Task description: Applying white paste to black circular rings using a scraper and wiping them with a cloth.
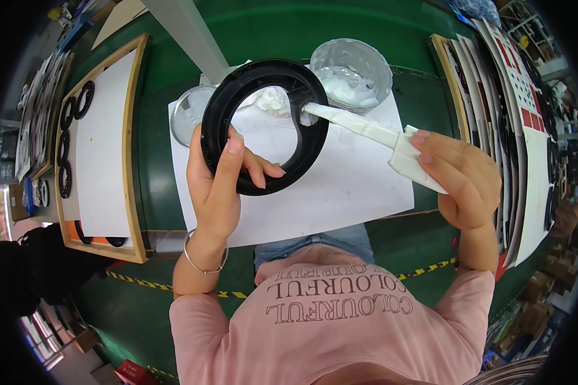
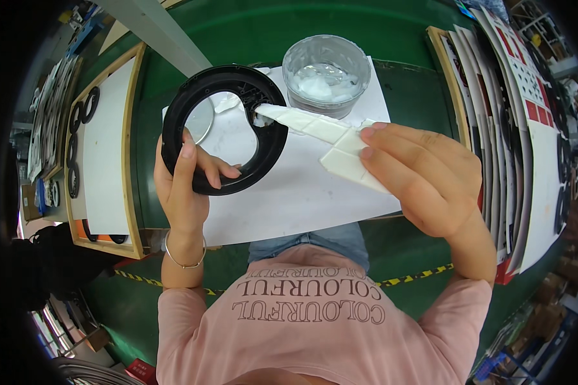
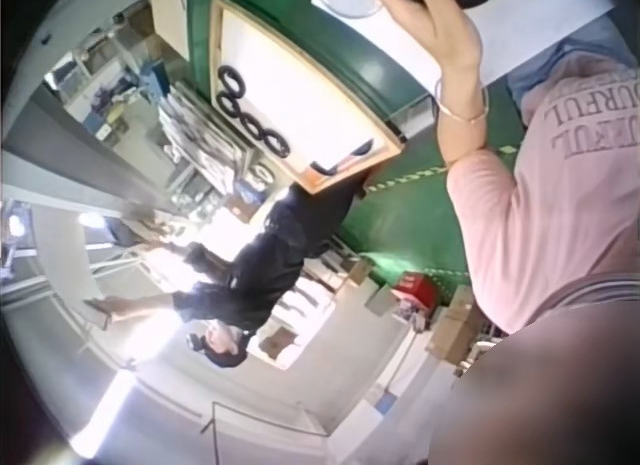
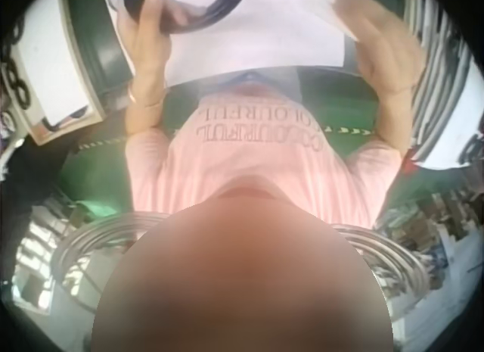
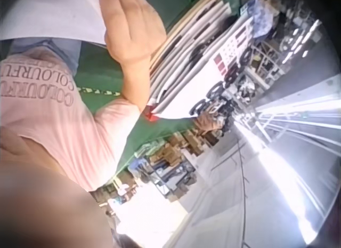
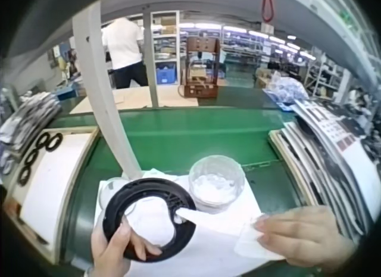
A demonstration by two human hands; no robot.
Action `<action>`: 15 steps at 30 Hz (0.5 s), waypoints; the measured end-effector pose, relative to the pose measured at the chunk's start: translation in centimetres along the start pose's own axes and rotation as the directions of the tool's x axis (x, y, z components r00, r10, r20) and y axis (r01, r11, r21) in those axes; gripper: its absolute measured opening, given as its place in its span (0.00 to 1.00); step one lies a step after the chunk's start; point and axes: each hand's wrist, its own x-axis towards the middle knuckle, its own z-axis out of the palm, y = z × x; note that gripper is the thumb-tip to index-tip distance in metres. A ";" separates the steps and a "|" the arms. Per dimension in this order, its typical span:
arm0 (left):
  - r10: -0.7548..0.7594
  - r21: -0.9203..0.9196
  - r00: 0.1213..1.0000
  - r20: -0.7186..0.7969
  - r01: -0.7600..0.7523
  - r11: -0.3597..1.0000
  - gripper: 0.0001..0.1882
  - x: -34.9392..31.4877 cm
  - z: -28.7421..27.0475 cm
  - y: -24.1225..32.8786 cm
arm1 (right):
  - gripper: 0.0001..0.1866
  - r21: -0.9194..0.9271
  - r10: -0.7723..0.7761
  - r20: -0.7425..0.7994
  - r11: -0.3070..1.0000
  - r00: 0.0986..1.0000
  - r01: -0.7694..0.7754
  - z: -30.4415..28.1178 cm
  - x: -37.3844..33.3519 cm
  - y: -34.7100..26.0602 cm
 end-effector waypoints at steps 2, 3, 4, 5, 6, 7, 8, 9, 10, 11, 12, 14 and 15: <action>0.017 0.015 1.000 0.008 -0.017 1.000 0.08 0.0 0.0 -0.1 | 0.10 -0.019 -0.008 0.002 1.000 1.000 0.008 0.0 0.0 0.0; 0.035 0.030 0.999 0.015 -0.035 0.999 0.08 0.0 0.0 -0.2 | 0.10 -0.002 0.011 0.016 1.000 1.000 -0.011 0.0 -0.1 0.0; 0.034 0.031 0.999 0.015 -0.034 0.999 0.08 0.0 0.0 -0.2 | 0.10 0.014 0.030 0.029 0.999 0.999 -0.030 0.0 -0.1 0.1; 0.050 0.051 0.999 0.022 -0.051 0.997 0.08 -0.1 0.0 -0.3 | 0.10 0.014 0.031 0.029 0.999 0.999 -0.031 0.0 -0.2 0.1; 0.065 0.071 0.997 0.030 -0.067 0.995 0.07 -0.1 0.0 -0.3 | 0.11 0.044 0.059 0.039 0.997 0.998 -0.060 0.1 -0.4 0.2; 0.065 0.072 0.997 0.030 -0.067 0.995 0.07 -0.2 0.1 -0.5 | 0.12 0.074 0.086 0.049 0.993 0.995 -0.090 0.2 -0.6 0.2; 0.084 0.072 0.996 0.035 -0.086 0.994 0.07 -0.2 0.1 -0.6 | 0.12 0.073 0.087 0.048 0.993 0.995 -0.090 0.3 -0.9 0.1; 0.103 0.073 0.994 0.041 -0.106 0.992 0.07 -0.3 0.2 -0.7 | 0.12 0.110 0.168 0.055 0.979 0.984 -0.173 0.5 -1.2 -0.1; 0.104 0.073 0.994 0.041 -0.106 0.992 0.07 -0.3 0.2 -0.8 | 0.12 0.147 0.247 0.064 0.956 0.967 -0.254 0.6 -1.5 -0.3; 0.115 0.091 0.993 0.038 -0.118 0.989 0.07 -0.4 0.2 -0.9 | 0.12 0.146 0.249 0.064 0.956 0.966 -0.256 0.7 -1.7 -0.5; 0.126 0.108 0.991 0.035 -0.129 0.986 0.07 -0.4 0.2 -1.0 | 0.10 0.188 0.348 0.071 0.916 0.935 -0.355 0.9 -1.9 -0.8; 0.136 0.119 0.990 0.039 -0.139 0.983 0.06 -0.4 0.3 -1.2 | 0.07 0.228 0.444 0.081 0.863 0.892 -0.450 1.5 -2.4 -1.0; 0.146 0.129 0.988 0.041 -0.150 0.980 0.06 -0.4 0.3 -1.2 | 0.06 0.348 0.566 0.089 0.753 0.819 -0.558 2.0 -2.9 -1.0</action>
